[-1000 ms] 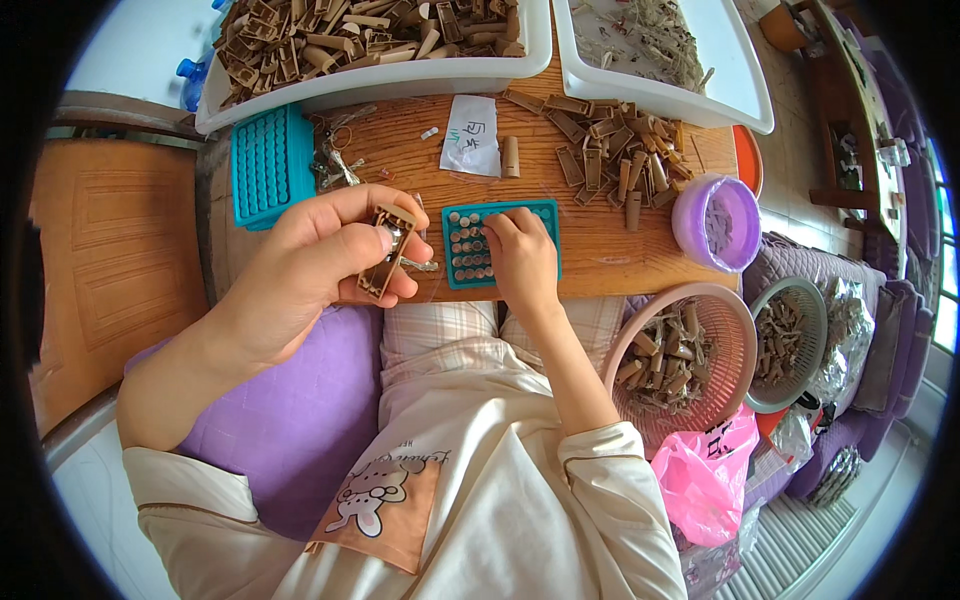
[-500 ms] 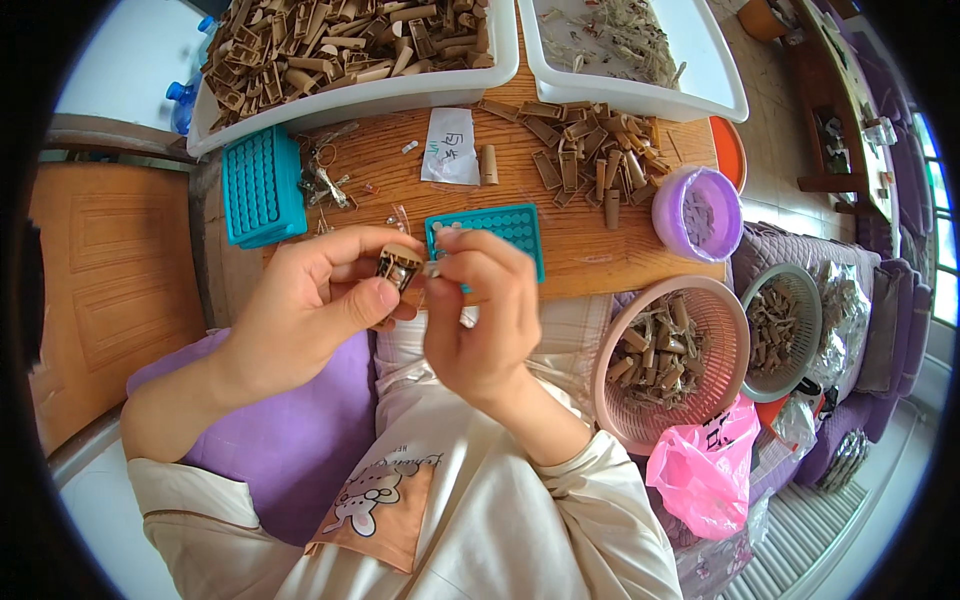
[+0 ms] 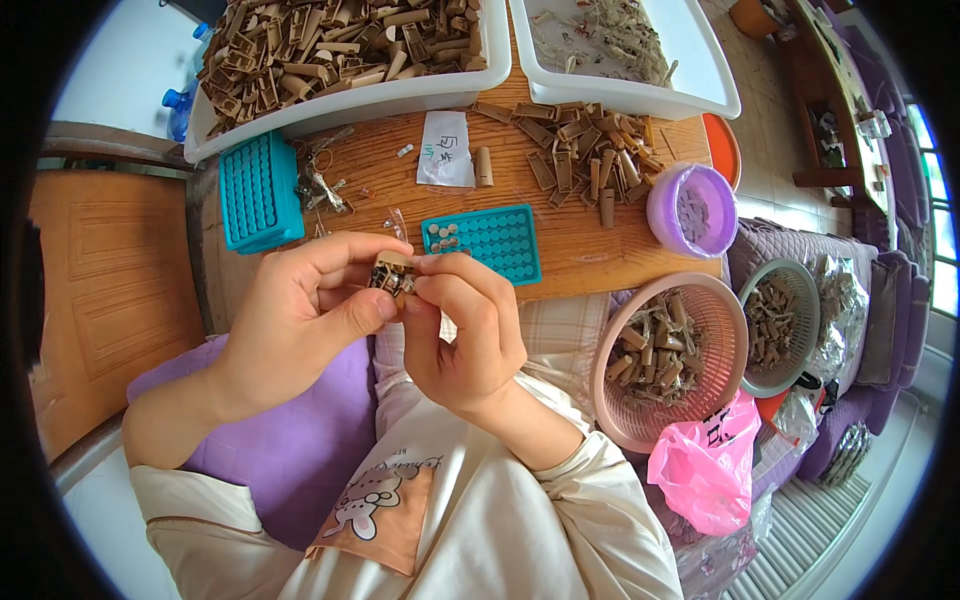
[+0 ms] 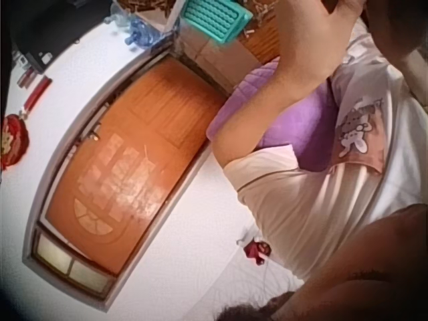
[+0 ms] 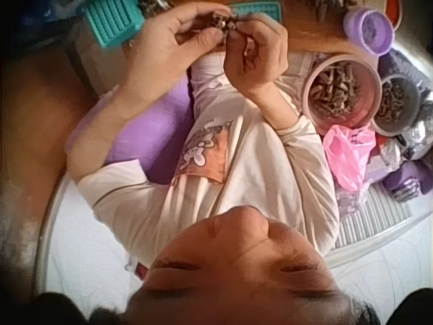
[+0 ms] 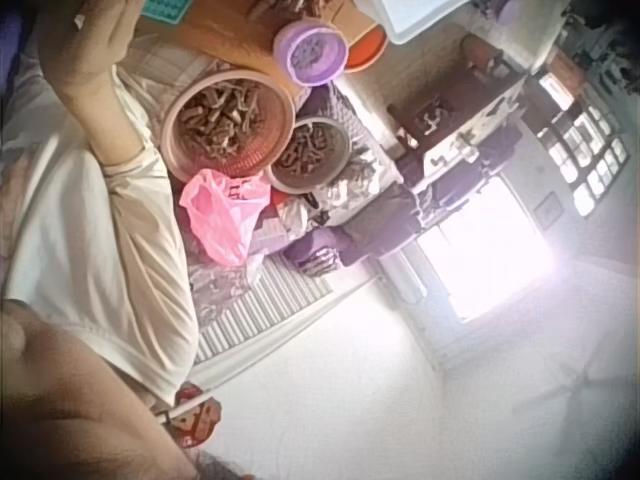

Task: The person assembles small plastic and metal components into a larger unit by hand at a table.

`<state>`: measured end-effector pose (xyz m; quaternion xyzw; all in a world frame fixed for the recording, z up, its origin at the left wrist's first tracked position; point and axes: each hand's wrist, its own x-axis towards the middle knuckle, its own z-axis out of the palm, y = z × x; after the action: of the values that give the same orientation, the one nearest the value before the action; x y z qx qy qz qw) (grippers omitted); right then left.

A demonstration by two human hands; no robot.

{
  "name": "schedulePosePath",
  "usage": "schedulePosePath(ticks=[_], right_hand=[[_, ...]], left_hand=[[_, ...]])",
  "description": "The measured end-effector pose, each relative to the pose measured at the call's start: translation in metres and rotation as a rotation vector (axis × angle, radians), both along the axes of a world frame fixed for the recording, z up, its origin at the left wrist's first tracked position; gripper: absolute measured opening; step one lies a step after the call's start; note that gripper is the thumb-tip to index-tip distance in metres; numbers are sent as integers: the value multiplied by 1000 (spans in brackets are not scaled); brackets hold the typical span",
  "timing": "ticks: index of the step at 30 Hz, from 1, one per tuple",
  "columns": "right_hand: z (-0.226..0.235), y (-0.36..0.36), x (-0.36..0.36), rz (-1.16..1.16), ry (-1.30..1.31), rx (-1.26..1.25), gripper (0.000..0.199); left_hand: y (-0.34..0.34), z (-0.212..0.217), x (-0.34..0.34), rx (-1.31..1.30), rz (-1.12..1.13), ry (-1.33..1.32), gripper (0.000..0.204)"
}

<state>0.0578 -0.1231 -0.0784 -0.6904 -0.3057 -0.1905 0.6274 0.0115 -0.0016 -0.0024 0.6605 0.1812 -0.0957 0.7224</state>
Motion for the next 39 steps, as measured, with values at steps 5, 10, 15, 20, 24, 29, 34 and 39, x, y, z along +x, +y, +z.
schedulePosePath(ticks=[5, 10, 15, 20, 24, 29, 34, 39], right_hand=[[5, -1, 2, 16, -9, -65, 17], [19, -10, 19, 280, 167, -244, 16], [25, -21, 28, 421, 332, -372, 15], [36, -28, 37, 501, 493, -540, 23], [29, -32, 50, 705, 594, -459, 32], [-20, -42, 105, 495, 647, -404, 37], [-75, -34, 134, -229, 250, -950, 30], [-98, -37, 143, -288, 309, -1005, 21]], left_hand=[[0, -5, 1, 116, -36, -6, 28], [1, -9, 1, 256, -55, 18, 27], [-3, -4, 6, 539, -187, 88, 27], [-9, -6, 5, 765, -357, 35, 27], [-8, -5, 6, 689, -410, 105, 24], [1, 2, 2, 193, -249, 55, 19], [10, -12, 11, -50, -157, 74, 22], [10, -8, 10, -148, -83, 96, 29]])
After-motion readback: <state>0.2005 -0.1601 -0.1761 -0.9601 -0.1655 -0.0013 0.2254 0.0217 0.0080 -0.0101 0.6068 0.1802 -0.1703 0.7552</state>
